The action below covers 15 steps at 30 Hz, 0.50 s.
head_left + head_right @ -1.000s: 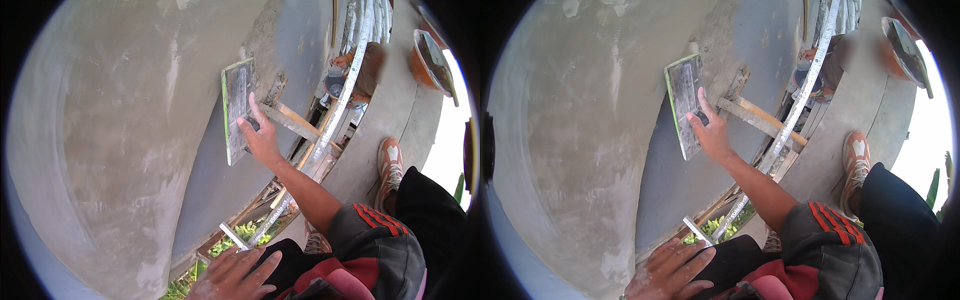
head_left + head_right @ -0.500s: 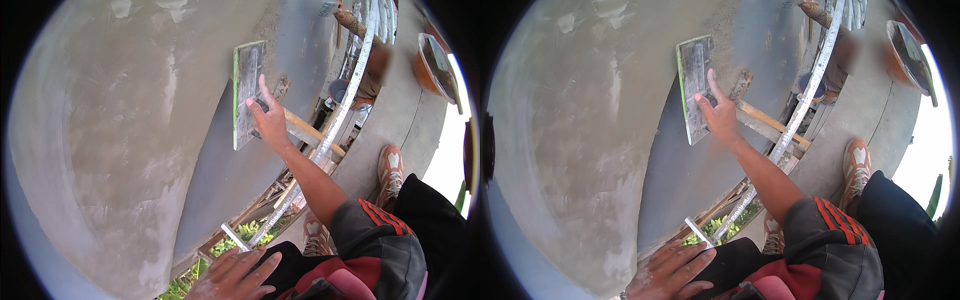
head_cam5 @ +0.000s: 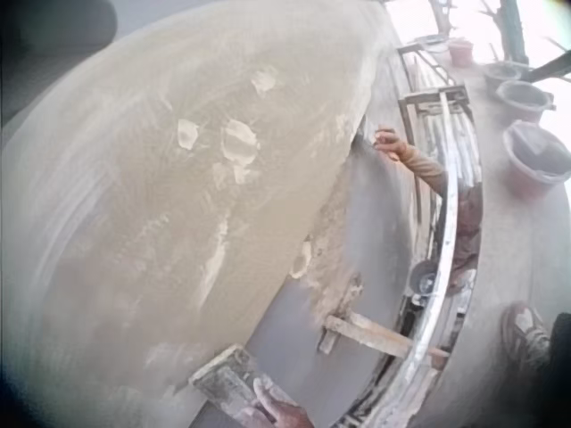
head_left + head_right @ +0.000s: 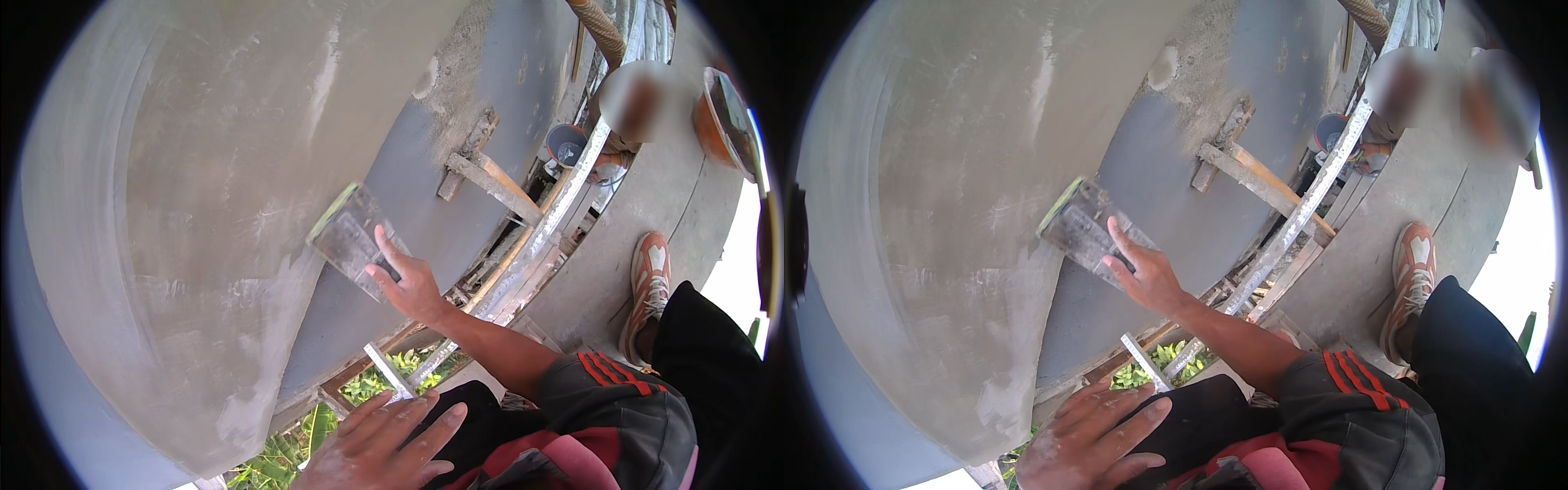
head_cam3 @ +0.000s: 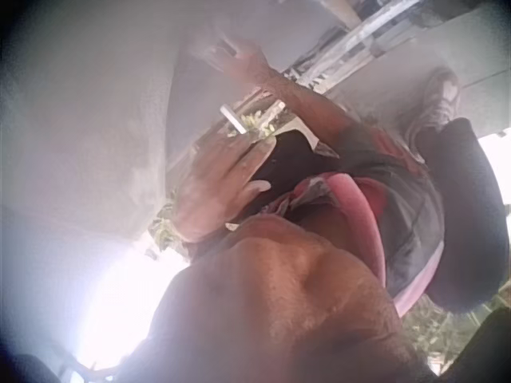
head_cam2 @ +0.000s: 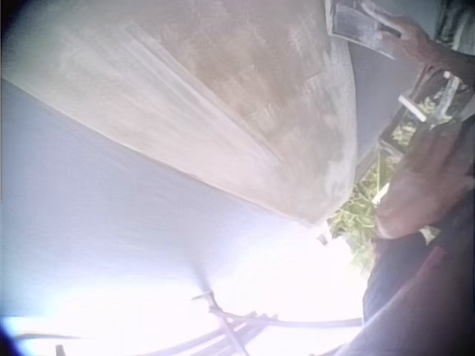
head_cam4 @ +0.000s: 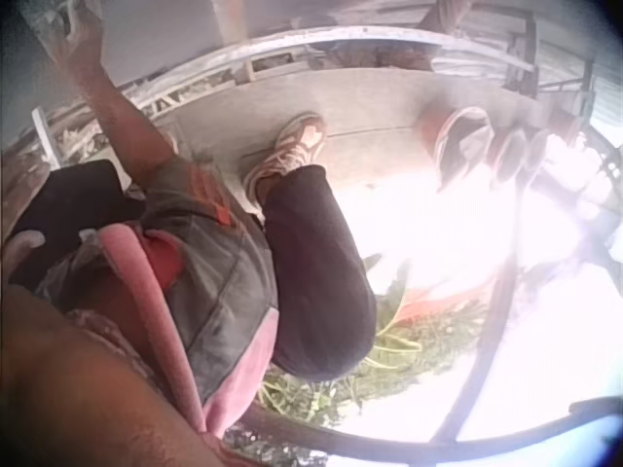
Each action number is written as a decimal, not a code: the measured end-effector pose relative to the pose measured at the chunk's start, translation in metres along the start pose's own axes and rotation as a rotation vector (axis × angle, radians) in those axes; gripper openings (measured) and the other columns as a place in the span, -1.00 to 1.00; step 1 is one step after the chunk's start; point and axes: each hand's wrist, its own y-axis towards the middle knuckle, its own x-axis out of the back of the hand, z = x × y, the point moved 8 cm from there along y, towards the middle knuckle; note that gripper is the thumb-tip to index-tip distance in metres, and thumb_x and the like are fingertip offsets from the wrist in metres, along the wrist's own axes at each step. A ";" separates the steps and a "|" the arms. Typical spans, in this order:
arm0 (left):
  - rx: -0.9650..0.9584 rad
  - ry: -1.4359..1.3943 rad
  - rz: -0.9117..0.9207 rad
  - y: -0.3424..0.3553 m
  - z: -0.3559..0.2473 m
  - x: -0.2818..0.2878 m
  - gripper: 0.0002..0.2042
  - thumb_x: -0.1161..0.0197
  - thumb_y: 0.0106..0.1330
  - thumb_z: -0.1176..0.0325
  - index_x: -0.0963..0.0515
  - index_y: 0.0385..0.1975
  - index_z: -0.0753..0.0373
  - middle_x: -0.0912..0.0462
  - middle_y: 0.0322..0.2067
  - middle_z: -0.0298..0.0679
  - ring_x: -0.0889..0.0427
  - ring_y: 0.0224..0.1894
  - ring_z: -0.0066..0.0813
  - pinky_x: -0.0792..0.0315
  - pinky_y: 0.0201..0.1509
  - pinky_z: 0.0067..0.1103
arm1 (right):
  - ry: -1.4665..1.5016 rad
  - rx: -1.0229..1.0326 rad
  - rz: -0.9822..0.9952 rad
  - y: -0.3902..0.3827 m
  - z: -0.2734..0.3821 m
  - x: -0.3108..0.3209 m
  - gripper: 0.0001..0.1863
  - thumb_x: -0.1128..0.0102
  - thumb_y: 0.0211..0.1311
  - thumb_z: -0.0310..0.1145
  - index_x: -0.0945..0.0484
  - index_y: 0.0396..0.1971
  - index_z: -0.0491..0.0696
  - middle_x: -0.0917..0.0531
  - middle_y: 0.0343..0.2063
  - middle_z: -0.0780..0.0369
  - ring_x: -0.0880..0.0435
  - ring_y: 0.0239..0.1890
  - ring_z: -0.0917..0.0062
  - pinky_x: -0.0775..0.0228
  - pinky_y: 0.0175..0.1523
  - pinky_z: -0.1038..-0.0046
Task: The person applies and smooths cement plaster on a curved wall using a trowel and a float. They repeatedly scoop material from a bucket, spread it on the surface, and level it with the float.
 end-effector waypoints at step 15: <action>0.112 -0.057 -0.013 -0.051 0.014 -0.015 -0.29 -0.51 0.33 0.18 -0.52 0.52 0.10 -0.63 0.30 -0.08 -0.63 0.28 0.04 -0.49 0.41 -0.13 | 0.035 -0.288 -0.034 0.013 -0.021 0.002 -0.17 -0.38 0.58 -0.22 -0.20 0.70 -0.01 -0.82 -0.12 -0.08 -0.83 -0.23 0.50 -0.66 -0.02 0.35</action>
